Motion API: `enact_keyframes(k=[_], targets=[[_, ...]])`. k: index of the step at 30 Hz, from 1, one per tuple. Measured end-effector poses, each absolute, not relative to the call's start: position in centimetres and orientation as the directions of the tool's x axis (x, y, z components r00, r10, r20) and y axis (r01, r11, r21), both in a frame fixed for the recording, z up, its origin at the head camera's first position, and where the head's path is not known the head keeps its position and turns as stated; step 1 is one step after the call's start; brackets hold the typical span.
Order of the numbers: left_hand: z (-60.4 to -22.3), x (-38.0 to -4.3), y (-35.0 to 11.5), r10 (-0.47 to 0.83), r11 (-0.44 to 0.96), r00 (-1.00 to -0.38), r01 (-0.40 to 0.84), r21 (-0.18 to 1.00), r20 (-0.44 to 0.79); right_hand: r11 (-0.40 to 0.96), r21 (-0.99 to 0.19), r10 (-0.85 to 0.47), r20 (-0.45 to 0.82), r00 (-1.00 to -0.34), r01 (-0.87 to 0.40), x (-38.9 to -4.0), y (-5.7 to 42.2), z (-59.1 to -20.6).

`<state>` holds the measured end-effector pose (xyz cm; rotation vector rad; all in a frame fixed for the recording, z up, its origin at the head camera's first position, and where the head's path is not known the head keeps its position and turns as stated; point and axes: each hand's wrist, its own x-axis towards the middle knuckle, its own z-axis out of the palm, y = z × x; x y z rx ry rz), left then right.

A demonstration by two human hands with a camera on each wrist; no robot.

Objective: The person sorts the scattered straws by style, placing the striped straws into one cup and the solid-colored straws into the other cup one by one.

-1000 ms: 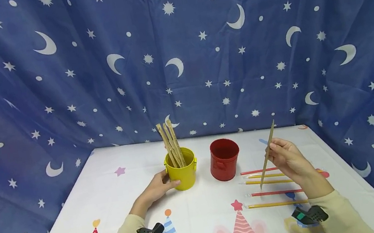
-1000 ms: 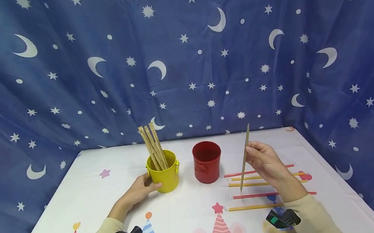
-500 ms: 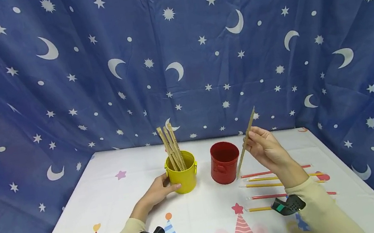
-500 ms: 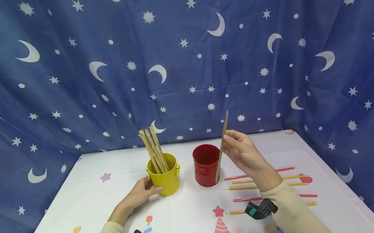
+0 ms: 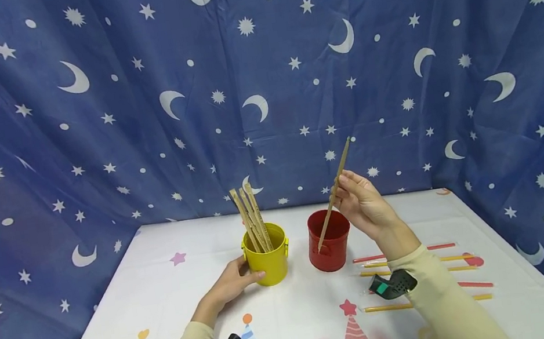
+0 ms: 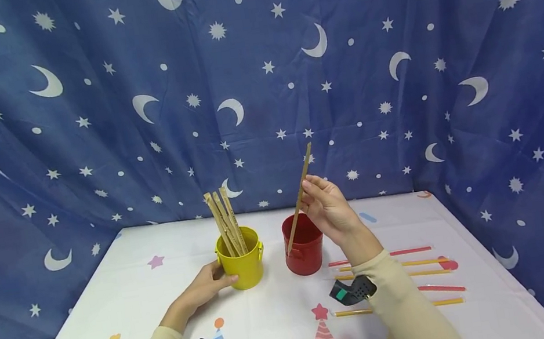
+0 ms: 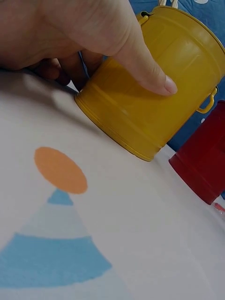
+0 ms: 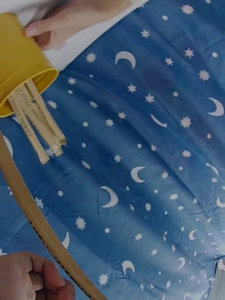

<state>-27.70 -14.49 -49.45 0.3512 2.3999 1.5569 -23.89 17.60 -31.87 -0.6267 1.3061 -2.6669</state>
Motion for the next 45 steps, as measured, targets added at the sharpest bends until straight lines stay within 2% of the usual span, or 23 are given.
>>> enact_keyframes(k=[27, 36, 45], targets=[[-49.5, -27.9, -14.9, 0.347, 0.395, -0.934, 0.061, 0.917, -0.088, -0.624, -0.779, -0.283, 0.29, -0.914, -0.054, -26.4, 12.3, -29.6], [-49.1, -28.1, -15.0, 0.38, 0.391, -0.922, 0.095, 0.915, -0.067, -0.59, -0.807, -0.244, 0.21, -0.947, -0.027, -27.8, 10.0, -29.5], [-49.5, -27.9, -14.7, 0.348, 0.395, -0.933, 0.061, 0.917, -0.087, -0.466, -0.884, -0.183, 0.073, -0.98, 0.022, -29.9, 8.1, -32.8]])
